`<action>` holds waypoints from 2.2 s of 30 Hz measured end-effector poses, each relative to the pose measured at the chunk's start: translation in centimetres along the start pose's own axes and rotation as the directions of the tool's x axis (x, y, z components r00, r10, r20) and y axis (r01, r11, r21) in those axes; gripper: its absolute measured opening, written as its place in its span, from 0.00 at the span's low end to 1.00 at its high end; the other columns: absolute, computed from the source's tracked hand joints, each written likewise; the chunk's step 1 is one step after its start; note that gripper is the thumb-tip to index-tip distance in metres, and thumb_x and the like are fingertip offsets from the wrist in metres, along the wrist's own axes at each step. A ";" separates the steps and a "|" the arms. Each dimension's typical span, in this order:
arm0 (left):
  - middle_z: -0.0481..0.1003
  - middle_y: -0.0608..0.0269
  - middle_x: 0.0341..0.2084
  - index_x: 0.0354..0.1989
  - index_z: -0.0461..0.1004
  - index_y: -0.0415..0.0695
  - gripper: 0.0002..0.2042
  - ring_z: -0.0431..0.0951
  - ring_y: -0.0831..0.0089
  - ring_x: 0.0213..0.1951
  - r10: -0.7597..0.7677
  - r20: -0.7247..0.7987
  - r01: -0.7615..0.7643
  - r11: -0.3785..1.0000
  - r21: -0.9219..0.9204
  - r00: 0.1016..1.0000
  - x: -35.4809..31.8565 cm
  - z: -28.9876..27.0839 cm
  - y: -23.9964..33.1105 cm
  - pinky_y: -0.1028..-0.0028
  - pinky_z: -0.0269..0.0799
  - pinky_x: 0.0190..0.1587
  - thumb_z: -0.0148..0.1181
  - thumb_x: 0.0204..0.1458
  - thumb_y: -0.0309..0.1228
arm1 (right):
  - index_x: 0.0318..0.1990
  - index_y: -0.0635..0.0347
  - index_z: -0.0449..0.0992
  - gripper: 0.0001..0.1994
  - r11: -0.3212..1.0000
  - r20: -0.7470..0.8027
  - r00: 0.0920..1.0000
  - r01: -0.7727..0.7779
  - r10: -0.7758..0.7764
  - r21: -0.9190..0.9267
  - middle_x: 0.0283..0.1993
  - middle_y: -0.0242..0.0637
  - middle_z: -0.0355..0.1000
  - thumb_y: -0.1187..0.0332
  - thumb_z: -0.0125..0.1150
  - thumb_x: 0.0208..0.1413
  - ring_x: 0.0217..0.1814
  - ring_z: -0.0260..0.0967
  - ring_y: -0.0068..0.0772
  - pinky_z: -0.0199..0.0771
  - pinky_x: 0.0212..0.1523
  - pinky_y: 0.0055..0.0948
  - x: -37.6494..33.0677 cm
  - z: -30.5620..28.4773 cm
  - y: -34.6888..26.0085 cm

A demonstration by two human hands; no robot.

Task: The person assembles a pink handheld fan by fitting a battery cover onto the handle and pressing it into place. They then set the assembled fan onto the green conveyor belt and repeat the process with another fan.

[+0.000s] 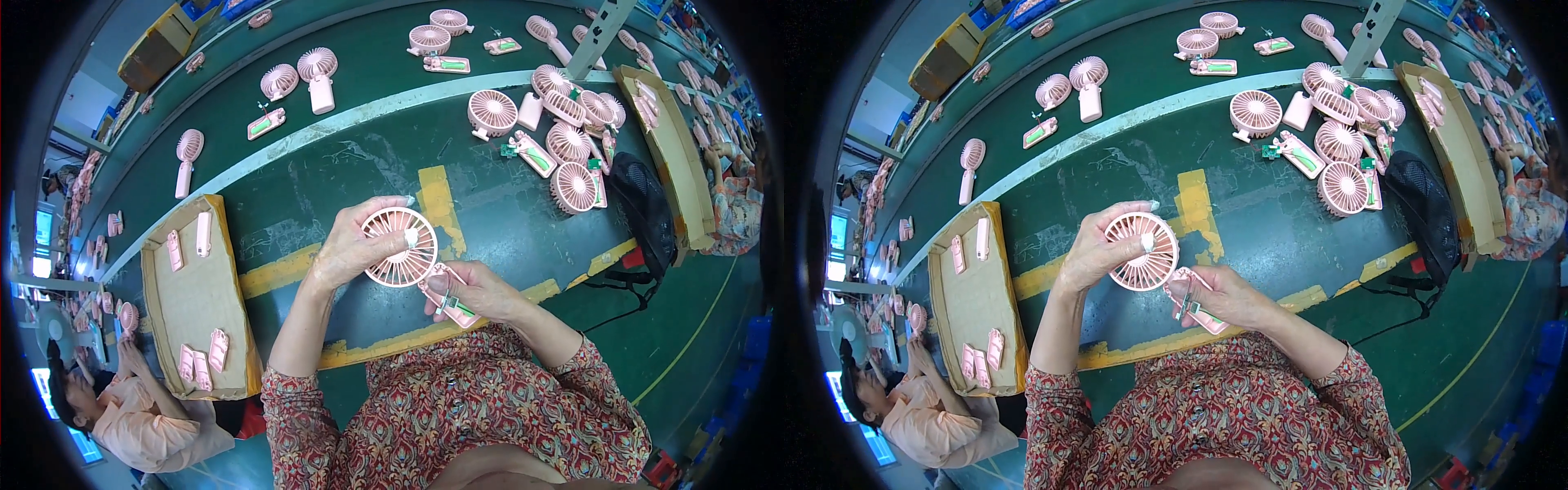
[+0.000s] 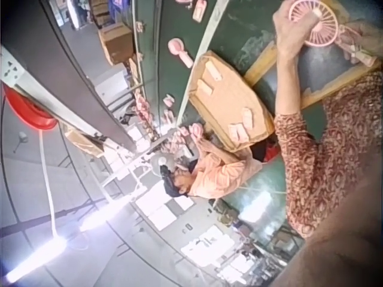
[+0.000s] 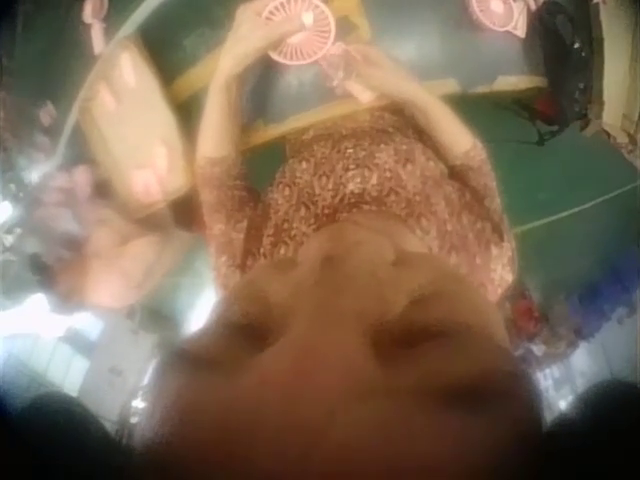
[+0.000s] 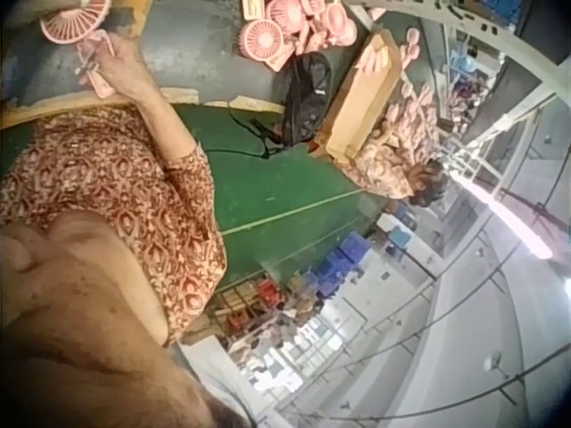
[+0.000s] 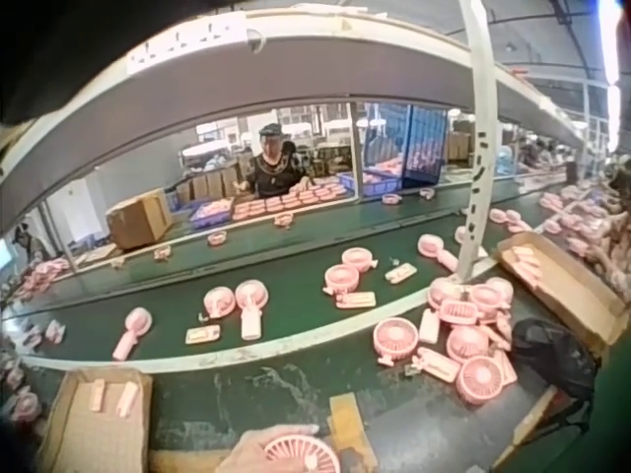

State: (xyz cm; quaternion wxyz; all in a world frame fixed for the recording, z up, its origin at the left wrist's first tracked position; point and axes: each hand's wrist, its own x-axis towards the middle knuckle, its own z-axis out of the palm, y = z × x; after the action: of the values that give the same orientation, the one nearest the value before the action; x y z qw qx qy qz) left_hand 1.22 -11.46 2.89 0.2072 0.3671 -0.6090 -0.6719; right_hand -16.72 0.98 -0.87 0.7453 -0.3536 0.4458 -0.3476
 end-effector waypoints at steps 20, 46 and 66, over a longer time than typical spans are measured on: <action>0.75 0.63 0.24 0.41 0.74 0.36 0.12 0.74 0.80 0.24 0.204 -0.177 -0.129 0.924 0.359 0.963 -3.3 6.0 -4.4 0.79 0.70 0.28 0.62 0.46 0.23 | 0.43 0.65 0.71 0.13 0.998 -0.151 0.988 -0.022 0.030 0.058 0.30 0.38 0.73 0.65 0.43 0.63 0.26 0.73 0.26 0.76 0.25 0.23 3.9 -1.1 2.3; 0.78 0.53 0.29 0.41 0.75 0.32 0.10 0.79 0.74 0.29 0.303 -0.210 -0.178 0.867 0.466 0.929 -3.3 5.4 -5.3 0.77 0.75 0.33 0.58 0.49 0.21 | 0.44 0.67 0.68 0.10 0.994 -0.128 0.991 -0.023 0.037 0.109 0.34 0.40 0.73 0.71 0.45 0.59 0.28 0.74 0.26 0.77 0.27 0.21 4.3 -1.1 2.1; 0.74 0.52 0.26 0.32 0.70 0.37 0.05 0.77 0.56 0.28 0.553 -0.100 -0.269 0.547 0.793 0.827 -3.2 5.6 -5.6 0.65 0.72 0.29 0.56 0.46 0.19 | 0.45 0.66 0.66 0.13 0.990 -0.135 0.990 -0.029 0.048 0.140 0.35 0.41 0.72 0.63 0.43 0.63 0.30 0.74 0.29 0.78 0.29 0.24 3.8 -1.3 2.0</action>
State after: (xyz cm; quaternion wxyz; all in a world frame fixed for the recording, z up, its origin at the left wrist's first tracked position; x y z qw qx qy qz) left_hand 0.08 -4.44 -1.78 0.2925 0.3725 -0.8539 -0.2159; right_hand -16.11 -1.45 -4.64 0.7418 -0.2677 0.4780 -0.3868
